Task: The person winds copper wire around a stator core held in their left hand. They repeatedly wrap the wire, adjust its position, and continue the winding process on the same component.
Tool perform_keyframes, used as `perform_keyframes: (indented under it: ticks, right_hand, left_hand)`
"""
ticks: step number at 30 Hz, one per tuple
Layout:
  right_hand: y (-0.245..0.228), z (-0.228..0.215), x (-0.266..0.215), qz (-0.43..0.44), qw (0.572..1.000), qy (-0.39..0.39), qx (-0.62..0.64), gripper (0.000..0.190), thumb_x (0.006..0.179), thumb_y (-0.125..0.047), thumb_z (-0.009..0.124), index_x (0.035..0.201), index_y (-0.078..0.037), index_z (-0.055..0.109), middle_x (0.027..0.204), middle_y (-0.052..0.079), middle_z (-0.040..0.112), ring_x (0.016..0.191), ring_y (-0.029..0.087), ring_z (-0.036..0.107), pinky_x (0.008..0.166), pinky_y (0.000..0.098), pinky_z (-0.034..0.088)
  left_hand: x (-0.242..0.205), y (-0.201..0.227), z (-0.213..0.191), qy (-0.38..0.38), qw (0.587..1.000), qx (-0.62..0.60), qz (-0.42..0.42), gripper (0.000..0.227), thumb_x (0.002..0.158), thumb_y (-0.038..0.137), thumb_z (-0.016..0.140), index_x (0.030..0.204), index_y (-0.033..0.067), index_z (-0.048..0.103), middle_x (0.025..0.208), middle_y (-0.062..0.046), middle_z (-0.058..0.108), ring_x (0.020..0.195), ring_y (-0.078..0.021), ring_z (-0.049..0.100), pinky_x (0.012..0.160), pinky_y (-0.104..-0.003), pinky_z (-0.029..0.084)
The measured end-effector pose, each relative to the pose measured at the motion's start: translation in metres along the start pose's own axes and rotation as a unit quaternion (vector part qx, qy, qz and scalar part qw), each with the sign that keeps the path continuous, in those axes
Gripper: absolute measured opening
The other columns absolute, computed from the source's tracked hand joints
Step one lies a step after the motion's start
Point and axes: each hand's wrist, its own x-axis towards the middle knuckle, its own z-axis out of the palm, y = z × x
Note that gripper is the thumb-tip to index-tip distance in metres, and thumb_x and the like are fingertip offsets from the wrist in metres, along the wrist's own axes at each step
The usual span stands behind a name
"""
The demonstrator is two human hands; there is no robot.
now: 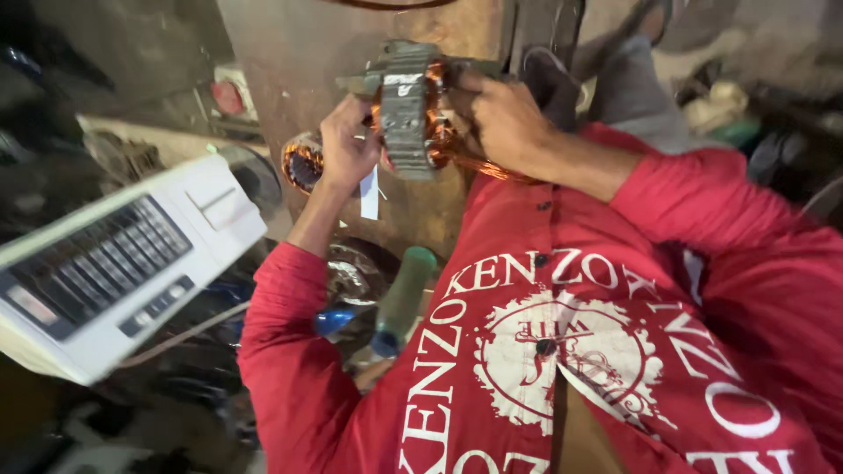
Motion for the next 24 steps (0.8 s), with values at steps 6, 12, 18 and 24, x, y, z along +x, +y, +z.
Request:
perform_keyframes:
  ticks: [6,12,18,24]
  right_hand:
    - [-0.006,-0.016,-0.003,-0.057,0.997,-0.009,-0.050,0.015,0.094,-0.006,0.076,0.108,-0.001,0.073,0.117,0.017,0.070,0.096,0.034,0.069,0.081,0.0410,0.057]
    - [-0.032,-0.053,-0.009,-0.029,0.999,0.028,-0.018,0.021,0.099,0.006,0.068,0.120,0.004,0.070,0.124,0.022,0.068,0.103,0.034,0.072,0.089,0.0369,0.057]
    - [-0.044,-0.053,-0.007,-0.021,0.999,0.023,0.034,0.017,0.102,0.008,0.066,0.118,0.006,0.071,0.126,0.021,0.070,0.099,0.026,0.074,0.080,0.0305,0.058]
    - [-0.050,-0.048,-0.011,0.019,0.999,0.011,0.025,0.017,0.102,0.006,0.068,0.118,0.005,0.072,0.117,0.017,0.072,0.091,0.022,0.073,0.075,0.0298,0.056]
  left_hand:
    - [-0.060,-0.015,0.016,0.085,0.986,-0.001,-0.146,0.053,0.080,0.003,0.077,0.128,-0.0018,0.058,0.103,-0.018,0.056,0.093,-0.0360,0.062,0.079,-0.043,0.053]
    - [-0.119,-0.039,0.034,-0.084,0.966,0.232,-0.083,0.039,0.085,0.013,0.071,0.123,0.0178,0.067,0.113,-0.009,0.065,0.108,-0.0297,0.065,0.089,-0.043,0.050]
    - [-0.098,-0.074,0.036,-0.230,0.914,0.330,0.055,0.050,0.081,0.023,0.072,0.130,0.0181,0.067,0.119,-0.011,0.067,0.109,-0.0296,0.065,0.088,-0.044,0.051]
    - [-0.083,-0.098,0.053,-0.362,0.855,0.370,0.018,0.024,0.101,0.019,0.065,0.125,0.0194,0.068,0.116,-0.011,0.070,0.099,-0.0318,0.072,0.082,-0.047,0.054]
